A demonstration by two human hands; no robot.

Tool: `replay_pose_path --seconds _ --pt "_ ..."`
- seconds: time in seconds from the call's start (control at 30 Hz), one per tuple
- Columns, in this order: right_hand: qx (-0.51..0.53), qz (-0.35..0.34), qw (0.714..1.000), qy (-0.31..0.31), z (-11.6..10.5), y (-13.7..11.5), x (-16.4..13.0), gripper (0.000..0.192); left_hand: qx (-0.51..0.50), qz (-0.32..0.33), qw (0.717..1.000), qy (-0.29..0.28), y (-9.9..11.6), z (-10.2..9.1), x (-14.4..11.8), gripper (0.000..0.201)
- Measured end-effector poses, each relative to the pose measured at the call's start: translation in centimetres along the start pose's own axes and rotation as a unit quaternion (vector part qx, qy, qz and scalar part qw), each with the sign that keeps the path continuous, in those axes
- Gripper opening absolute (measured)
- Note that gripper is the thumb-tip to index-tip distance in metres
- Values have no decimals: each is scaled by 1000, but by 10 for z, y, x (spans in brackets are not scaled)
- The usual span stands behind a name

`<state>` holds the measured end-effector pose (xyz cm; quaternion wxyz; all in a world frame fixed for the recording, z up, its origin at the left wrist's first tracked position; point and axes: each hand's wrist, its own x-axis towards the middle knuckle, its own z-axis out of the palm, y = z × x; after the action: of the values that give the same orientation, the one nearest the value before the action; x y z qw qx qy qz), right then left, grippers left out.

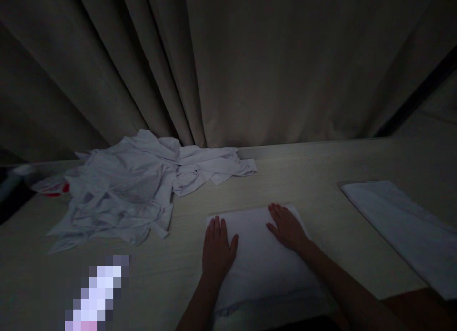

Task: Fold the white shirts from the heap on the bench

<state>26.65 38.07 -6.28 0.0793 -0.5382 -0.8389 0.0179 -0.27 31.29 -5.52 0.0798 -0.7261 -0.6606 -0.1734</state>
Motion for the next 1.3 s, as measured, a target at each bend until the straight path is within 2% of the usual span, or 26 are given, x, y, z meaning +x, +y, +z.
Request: replay_pose_path --seconds 0.17,0.3,0.47,0.53,0.63,0.73,0.83,0.93,1.0,1.1,1.3 --pt "-32 43 999 9 -1 31 -19 71 9 6 1000 -2 -2 1 2 70" --pt "-30 51 998 19 1 38 -25 70 -2 38 999 2 2 -8 -4 68" --pt "-25 47 998 15 4 38 -23 70 -17 170 985 -37 21 -28 -37 62" --pt "-25 45 999 17 3 40 -22 70 -17 196 979 -61 25 -34 -51 66" --pt "-32 41 998 27 -7 36 -21 68 -16 198 976 -85 24 -35 -63 72" --pt "-31 22 998 46 -24 9 -27 64 -25 192 977 -94 21 -33 -65 78" --pt "-9 -27 998 59 -31 -42 -47 61 -34 191 976 -95 21 -31 -64 83" --pt "19 -80 996 47 -22 -90 -74 61 -40 195 976 -84 22 -32 -64 85" --pt "22 -70 996 44 -12 -103 -90 62 -43 199 976 -79 22 -32 -64 86" --pt "4 -23 999 45 -1 -94 -108 66 -48 197 976 -78 22 -33 -63 88" --pt "-48 49 996 49 4 -30 -162 75 -51 181 978 -90 23 -36 -66 90"
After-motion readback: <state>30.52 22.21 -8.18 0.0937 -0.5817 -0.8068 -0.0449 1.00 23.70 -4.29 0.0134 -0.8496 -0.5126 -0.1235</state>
